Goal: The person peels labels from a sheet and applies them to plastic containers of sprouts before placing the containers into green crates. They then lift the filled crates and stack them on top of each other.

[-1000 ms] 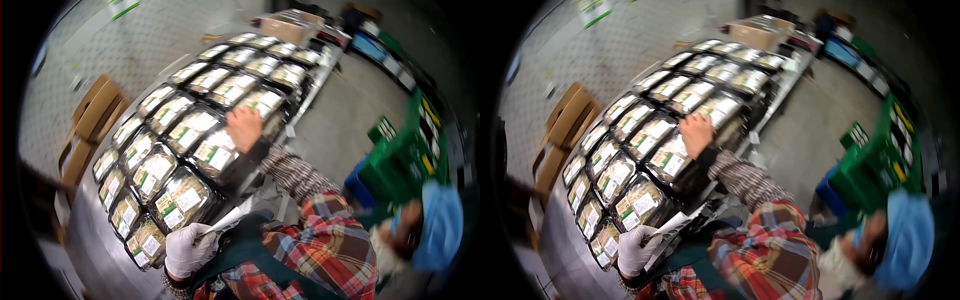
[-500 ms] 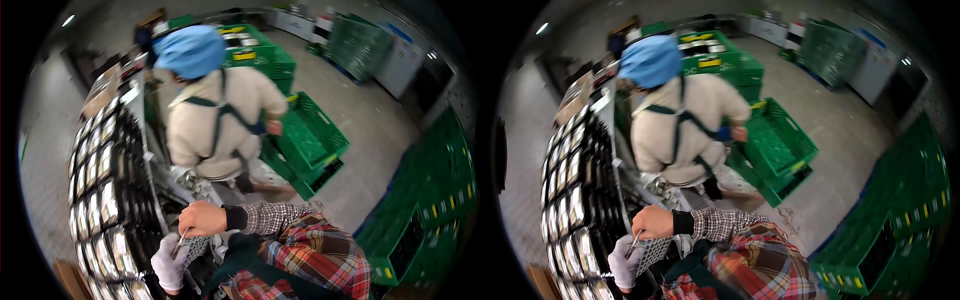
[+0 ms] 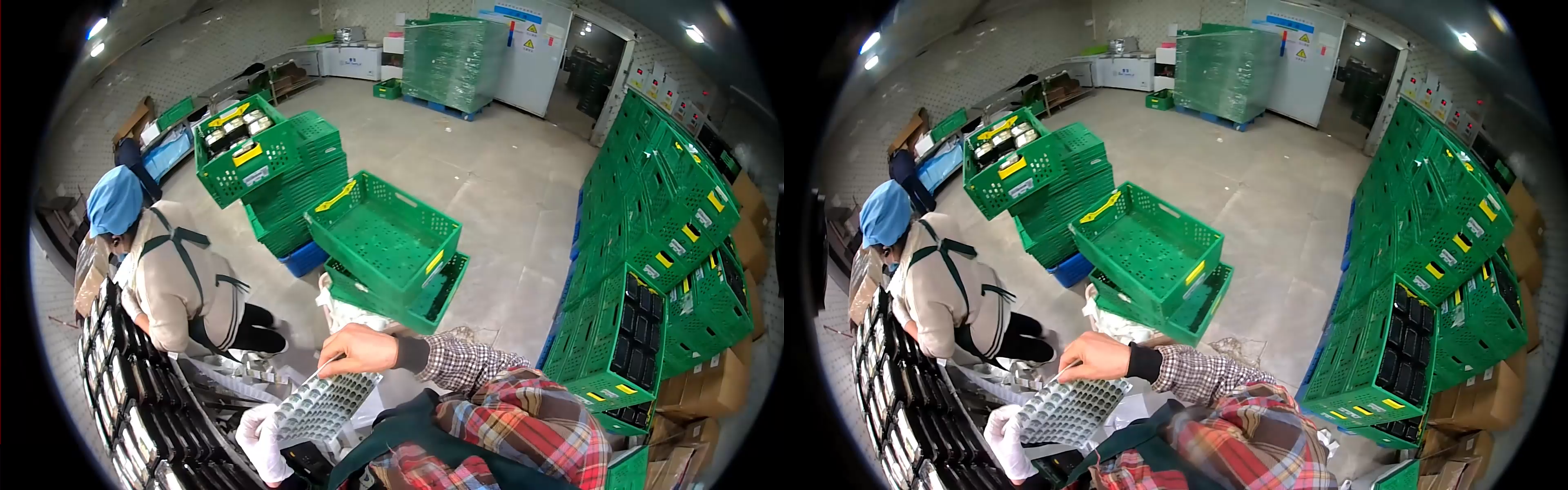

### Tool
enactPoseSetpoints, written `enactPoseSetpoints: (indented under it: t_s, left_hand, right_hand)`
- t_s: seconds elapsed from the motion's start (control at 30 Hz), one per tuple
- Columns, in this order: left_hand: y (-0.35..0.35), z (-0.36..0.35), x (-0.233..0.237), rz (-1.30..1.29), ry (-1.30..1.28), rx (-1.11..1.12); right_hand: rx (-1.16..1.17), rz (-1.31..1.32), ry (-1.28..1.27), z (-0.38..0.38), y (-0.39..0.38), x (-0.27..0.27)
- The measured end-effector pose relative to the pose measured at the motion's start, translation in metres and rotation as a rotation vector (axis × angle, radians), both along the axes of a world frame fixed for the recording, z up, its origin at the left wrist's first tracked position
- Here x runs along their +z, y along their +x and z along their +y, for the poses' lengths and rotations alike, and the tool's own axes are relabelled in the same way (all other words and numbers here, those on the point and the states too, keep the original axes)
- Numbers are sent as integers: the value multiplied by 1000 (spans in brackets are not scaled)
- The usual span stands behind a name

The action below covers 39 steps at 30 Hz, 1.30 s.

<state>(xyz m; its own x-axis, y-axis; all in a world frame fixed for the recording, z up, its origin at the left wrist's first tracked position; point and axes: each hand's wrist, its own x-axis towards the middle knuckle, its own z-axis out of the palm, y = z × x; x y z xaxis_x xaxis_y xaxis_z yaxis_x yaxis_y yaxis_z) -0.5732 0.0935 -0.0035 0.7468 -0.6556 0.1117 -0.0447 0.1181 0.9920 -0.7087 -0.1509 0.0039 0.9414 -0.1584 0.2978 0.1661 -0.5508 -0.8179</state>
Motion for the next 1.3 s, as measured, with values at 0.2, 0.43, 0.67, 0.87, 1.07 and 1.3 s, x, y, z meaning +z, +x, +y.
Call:
enactPoseSetpoints:
  t_s: [0.2, 0.43, 0.67, 0.87, 1.07, 1.3]
  left_hand:
    - [-38, -16, -6, -35, -77, 126]
    - [-69, 21, 1, -134, -105, 66]
    - [-98, 83, -26, 3, -208, 61]
    - [-123, 115, -14, -106, -148, 241]
    - [-131, 147, -26, -178, -201, 331]
    - [-128, 181, -13, -324, -72, 415]
  right_hand:
    - [-66, -51, 76, -3, -61, 17]
    - [-112, -75, 99, 44, -102, 6]
    - [-14, 85, 146, 89, -120, -2]
    - [18, 69, 156, 122, -126, 5]
    - [64, 14, 166, 139, -111, -2]
    - [181, -116, 433, 115, -104, 6]
